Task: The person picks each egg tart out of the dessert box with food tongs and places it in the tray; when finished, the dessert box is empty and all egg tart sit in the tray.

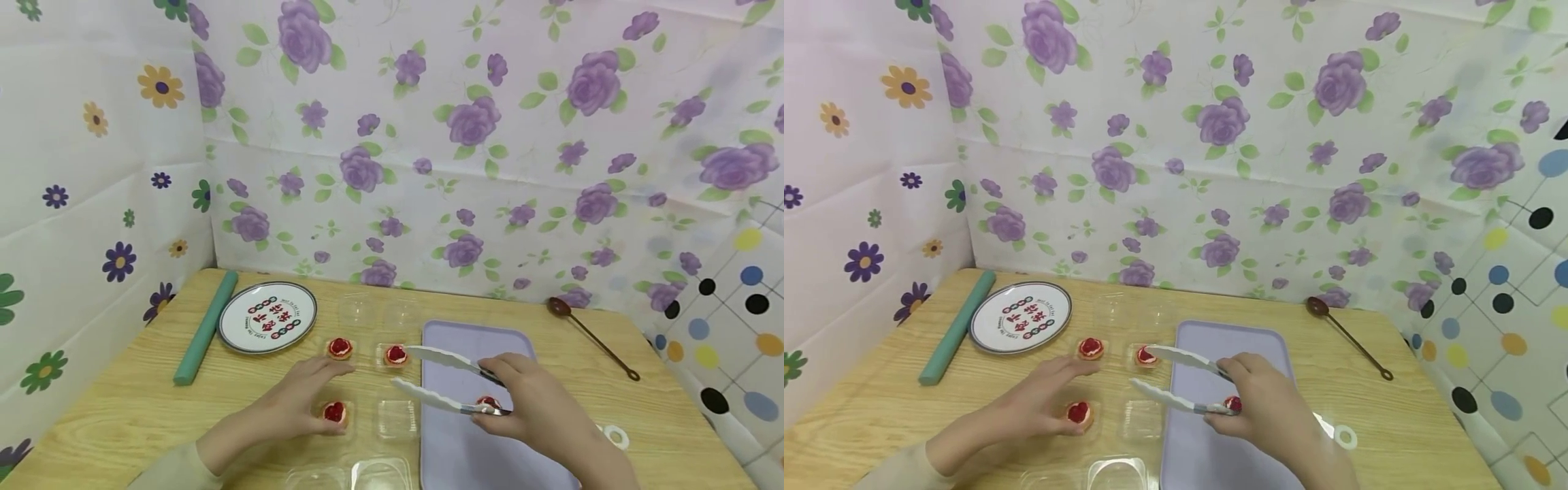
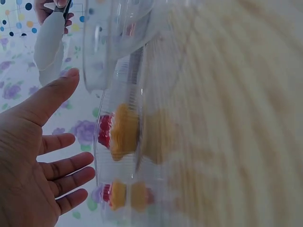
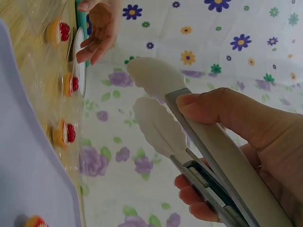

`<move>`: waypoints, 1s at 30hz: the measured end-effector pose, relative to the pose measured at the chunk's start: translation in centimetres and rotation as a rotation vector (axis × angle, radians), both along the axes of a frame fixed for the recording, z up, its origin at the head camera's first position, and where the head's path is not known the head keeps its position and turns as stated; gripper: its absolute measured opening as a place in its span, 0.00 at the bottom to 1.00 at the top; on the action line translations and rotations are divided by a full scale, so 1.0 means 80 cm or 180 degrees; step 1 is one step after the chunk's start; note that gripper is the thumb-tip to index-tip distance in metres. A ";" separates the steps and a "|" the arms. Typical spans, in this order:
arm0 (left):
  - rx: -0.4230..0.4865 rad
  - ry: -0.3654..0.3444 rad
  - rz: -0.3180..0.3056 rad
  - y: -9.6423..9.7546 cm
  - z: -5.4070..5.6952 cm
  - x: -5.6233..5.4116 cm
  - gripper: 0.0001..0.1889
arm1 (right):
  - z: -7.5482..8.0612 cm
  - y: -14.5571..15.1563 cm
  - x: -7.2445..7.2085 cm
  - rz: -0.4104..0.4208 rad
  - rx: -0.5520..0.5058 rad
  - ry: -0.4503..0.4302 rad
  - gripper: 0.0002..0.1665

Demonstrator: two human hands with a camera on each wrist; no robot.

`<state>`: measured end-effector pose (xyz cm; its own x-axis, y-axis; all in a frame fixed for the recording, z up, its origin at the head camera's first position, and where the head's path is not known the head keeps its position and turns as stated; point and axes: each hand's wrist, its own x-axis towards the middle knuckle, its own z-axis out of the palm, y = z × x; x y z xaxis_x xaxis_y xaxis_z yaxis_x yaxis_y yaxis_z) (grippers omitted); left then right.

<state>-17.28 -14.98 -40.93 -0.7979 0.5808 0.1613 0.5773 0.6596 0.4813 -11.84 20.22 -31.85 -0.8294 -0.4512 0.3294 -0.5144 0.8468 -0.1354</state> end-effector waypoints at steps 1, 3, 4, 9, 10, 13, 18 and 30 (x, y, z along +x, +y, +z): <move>0.0001 0.0005 0.0002 -0.002 -0.001 0.001 0.44 | 0.000 -0.004 -0.001 0.0007 0.0049 0.0054 0.36; -0.0031 0.0040 0.0011 -0.006 -0.002 0.002 0.43 | 0.000 -0.013 -0.003 0.0018 0.0126 0.0128 0.37; -0.0060 0.0070 0.0018 -0.008 -0.003 0.002 0.43 | 0.000 -0.018 -0.004 0.0026 0.0161 0.0150 0.38; -0.0158 0.0158 0.0034 -0.019 -0.009 0.003 0.41 | -0.002 -0.040 -0.009 0.0245 0.0201 0.0096 0.38; -0.0153 0.0155 0.0033 -0.021 -0.010 0.004 0.42 | -0.003 -0.045 -0.010 0.0300 0.0217 0.0079 0.37; -0.0135 0.0124 0.0051 -0.029 -0.014 0.004 0.44 | -0.007 -0.057 -0.014 0.0453 0.0266 0.0052 0.36; -0.0083 0.0092 0.0067 -0.036 -0.021 0.007 0.45 | -0.019 -0.070 -0.019 0.0580 0.0278 -0.0063 0.35; -0.0121 0.0196 0.0079 -0.036 -0.030 0.005 0.44 | -0.052 -0.079 -0.023 0.0666 0.0339 -0.0054 0.32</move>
